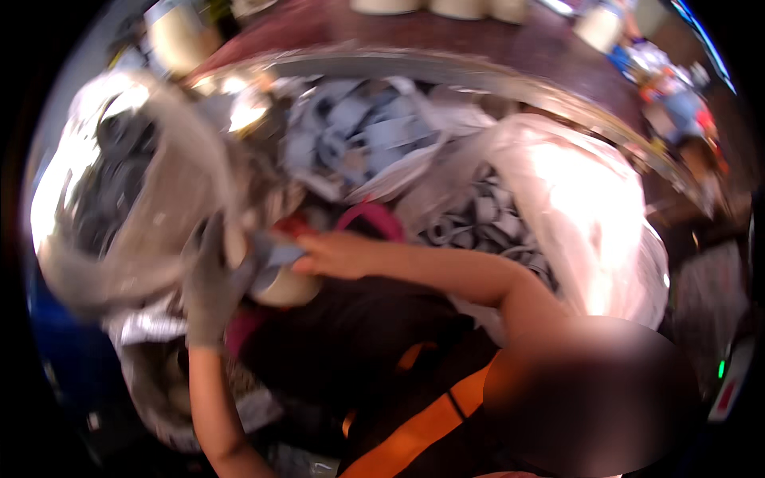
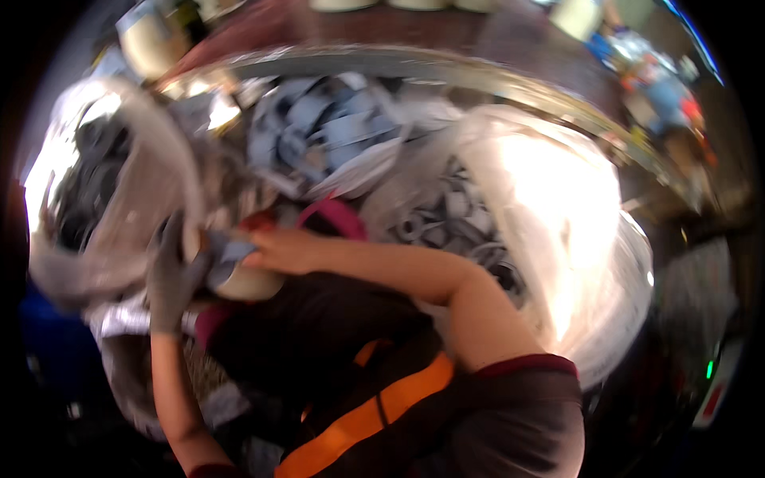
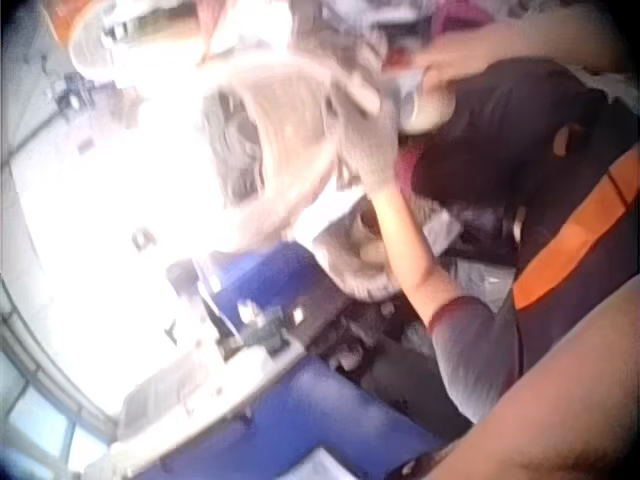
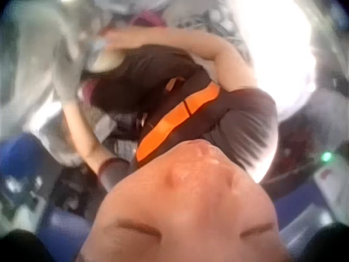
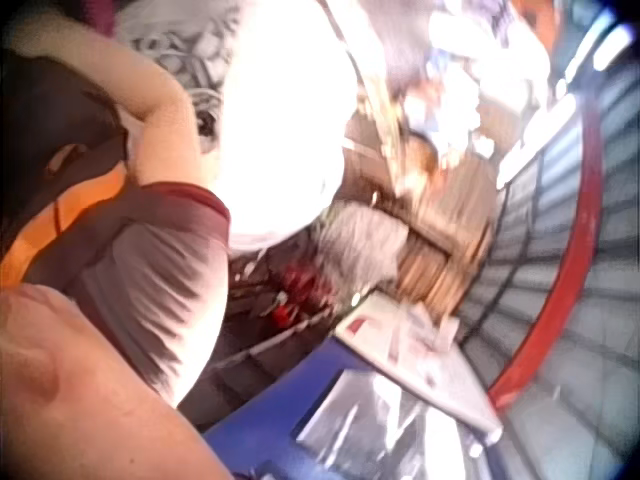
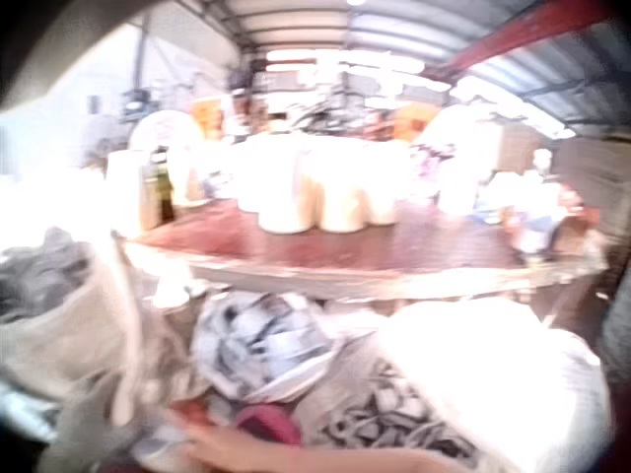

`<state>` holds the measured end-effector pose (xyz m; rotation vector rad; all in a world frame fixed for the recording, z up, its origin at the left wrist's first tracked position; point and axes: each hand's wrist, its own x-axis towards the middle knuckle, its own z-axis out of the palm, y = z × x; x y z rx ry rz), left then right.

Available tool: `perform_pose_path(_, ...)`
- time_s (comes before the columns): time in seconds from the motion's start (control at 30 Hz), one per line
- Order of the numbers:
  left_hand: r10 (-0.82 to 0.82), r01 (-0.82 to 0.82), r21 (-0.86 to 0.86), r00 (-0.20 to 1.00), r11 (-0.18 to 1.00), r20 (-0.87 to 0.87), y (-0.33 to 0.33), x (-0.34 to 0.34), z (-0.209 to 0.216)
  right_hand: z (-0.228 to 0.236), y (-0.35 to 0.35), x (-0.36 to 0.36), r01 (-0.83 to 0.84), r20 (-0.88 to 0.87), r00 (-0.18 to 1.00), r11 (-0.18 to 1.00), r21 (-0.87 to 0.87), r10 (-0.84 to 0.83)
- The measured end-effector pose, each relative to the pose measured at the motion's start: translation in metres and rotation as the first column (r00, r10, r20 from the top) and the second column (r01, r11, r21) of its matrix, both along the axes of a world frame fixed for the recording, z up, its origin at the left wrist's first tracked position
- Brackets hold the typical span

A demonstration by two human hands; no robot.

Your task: The person places internal glass liners and seals into thermal pitcher bodies and then screws on the bottom bases by hand.

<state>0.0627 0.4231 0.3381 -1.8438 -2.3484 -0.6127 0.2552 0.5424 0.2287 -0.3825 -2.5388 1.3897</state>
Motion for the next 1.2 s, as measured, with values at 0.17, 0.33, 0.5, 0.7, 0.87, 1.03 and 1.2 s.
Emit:
perform_pose_path(0.17,-0.136,0.207,0.26,0.954,0.943,-0.266,-0.012,-0.024,0.097,0.005,-0.005,-0.003,0.042,0.038,0.999,0.966,-0.256,-0.033)
perform_pose_path(0.33,-0.185,0.109,0.257,0.937,0.96,0.296,-0.021,0.004,0.147,0.006,-0.002,-0.001,-0.033,0.009,0.999,0.981,-0.193,0.036)
perform_pose_path(0.5,-0.132,0.131,-0.01,0.984,0.991,-0.117,0.015,0.021,0.026,0.001,0.0,0.0,-0.019,-0.024,1.0,0.984,-0.177,0.016)
perform_pose_path(0.7,-0.177,0.181,0.017,0.972,0.983,-0.156,0.008,0.009,-0.005,0.0,0.001,-0.002,-0.024,-0.049,0.999,0.993,-0.111,0.019)
perform_pose_path(0.87,-0.168,0.186,0.108,0.973,0.977,-0.159,0.022,0.012,0.098,0.0,0.001,-0.003,-0.012,-0.004,1.0,0.989,-0.149,0.011)
perform_pose_path(1.03,-0.167,0.117,0.394,0.981,0.912,0.095,-0.003,0.015,0.11,-0.002,0.0,-0.001,-0.024,0.008,1.0,0.986,-0.165,0.026)
perform_pose_path(1.2,-0.042,0.055,0.091,0.99,0.994,-0.133,0.006,0.015,-0.007,-0.001,0.006,0.0,-0.002,-0.031,1.0,0.999,-0.049,0.001)
